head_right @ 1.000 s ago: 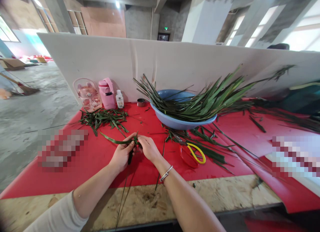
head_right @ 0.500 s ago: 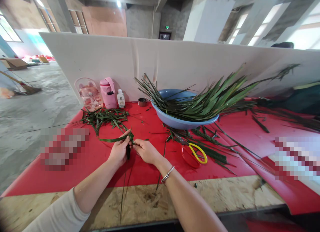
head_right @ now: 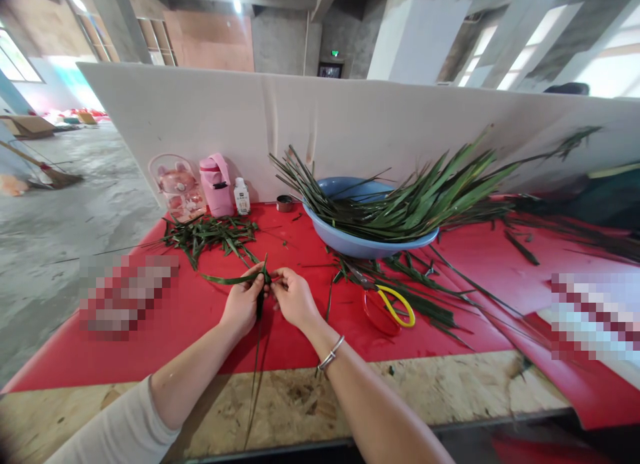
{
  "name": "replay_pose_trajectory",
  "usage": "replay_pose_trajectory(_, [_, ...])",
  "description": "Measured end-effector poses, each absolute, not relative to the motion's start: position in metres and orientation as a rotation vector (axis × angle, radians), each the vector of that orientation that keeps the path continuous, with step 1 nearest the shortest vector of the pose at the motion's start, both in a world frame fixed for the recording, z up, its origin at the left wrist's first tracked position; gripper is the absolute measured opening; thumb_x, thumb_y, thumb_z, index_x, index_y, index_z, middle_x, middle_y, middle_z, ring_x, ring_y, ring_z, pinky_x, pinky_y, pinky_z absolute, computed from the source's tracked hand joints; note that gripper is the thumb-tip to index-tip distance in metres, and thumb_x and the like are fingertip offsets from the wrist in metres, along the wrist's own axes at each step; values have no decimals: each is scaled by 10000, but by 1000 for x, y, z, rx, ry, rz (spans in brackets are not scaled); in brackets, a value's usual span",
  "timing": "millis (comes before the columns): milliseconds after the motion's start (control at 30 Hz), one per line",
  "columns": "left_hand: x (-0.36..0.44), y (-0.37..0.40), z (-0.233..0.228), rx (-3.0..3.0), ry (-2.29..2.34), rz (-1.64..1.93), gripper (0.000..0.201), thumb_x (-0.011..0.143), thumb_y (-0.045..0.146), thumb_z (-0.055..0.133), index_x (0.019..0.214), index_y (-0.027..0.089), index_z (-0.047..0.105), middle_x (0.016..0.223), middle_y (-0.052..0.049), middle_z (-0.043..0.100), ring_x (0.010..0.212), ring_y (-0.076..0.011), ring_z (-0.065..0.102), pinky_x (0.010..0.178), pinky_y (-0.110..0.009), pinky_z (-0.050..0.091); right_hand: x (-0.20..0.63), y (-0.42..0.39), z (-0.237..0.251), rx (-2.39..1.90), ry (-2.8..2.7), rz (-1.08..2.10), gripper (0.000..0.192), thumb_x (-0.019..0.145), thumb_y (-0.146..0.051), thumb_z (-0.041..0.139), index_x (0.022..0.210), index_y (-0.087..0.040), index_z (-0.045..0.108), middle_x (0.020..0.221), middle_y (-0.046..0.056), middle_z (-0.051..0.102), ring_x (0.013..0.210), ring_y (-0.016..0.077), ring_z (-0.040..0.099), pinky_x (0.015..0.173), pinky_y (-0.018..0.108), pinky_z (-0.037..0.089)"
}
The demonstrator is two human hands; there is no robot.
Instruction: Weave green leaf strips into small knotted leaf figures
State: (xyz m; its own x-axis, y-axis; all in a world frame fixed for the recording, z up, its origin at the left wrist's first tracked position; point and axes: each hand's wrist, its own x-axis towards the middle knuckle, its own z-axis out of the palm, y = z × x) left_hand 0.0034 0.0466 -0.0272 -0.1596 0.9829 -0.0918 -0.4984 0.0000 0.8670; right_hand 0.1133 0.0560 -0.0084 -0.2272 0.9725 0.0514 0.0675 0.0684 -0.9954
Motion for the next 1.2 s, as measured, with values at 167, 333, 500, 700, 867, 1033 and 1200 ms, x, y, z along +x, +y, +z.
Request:
replay_pose_trajectory(167, [3, 48, -31, 699, 978, 1510, 336, 650, 392, 692, 840, 121, 636, 594, 23, 548, 526, -71, 455, 524, -193, 370, 117, 56, 0, -1088, -1590, 1173, 182, 743, -199, 513, 826, -157, 669, 762, 35, 693, 729, 176, 638, 730, 309, 505])
replay_pose_trajectory(333, [4, 49, -24, 513, 939, 1541, 385, 543, 365, 764, 820, 126, 643, 555, 37, 527, 490, -62, 435, 482, -189, 350, 120, 55, -2, -1076, -1702, 1166, 277, 784, -200, 474, 989, -177, 659, 772, 16, 695, 762, 178, 639, 690, 286, 501])
replay_pose_trajectory(500, [5, 49, -19, 386, 847, 1511, 356, 506, 338, 796, 712, 122, 603, 564, 33, 536, 471, -43, 434, 455, -164, 345, 117, 53, -10, -1131, -1700, 1043, 224, 833, -290, 479, 992, -188, 600, 751, 29, 676, 652, 152, 620, 595, 248, 478])
replay_pose_trajectory(700, [9, 44, -20, 427, 912, 1449, 397, 500, 379, 795, 737, 118, 612, 545, 32, 551, 450, -44, 454, 447, -161, 362, 118, 54, -9, -1167, -1728, 922, 131, 807, -219, 484, 849, -183, 603, 768, 26, 662, 700, 151, 613, 655, 253, 472])
replay_pose_trajectory(867, [11, 39, -13, 431, 959, 1419, 388, 517, 380, 789, 746, 113, 623, 494, 59, 482, 361, -21, 344, 339, -151, 266, 116, 57, -7, -1166, -1659, 985, 218, 760, -171, 485, 908, -158, 645, 783, 28, 674, 721, 154, 609, 686, 260, 483])
replay_pose_trajectory(1033, [5, 40, -5, 218, 836, 1327, 270, 630, 224, 741, 853, 129, 622, 557, 44, 450, 411, -15, 380, 318, -87, 239, 118, 61, -8, -1186, -1769, 948, 257, 757, -157, 478, 899, -180, 691, 766, 15, 686, 758, 185, 625, 736, 287, 476])
replay_pose_trajectory(1200, [1, 41, -4, 207, 770, 1277, 286, 661, 216, 721, 917, 138, 621, 599, 29, 464, 427, -8, 381, 315, -66, 236, 122, 62, -9, -1101, -1791, 1062, 254, 799, -205, 471, 945, -177, 677, 788, 21, 690, 778, 187, 626, 751, 298, 474])
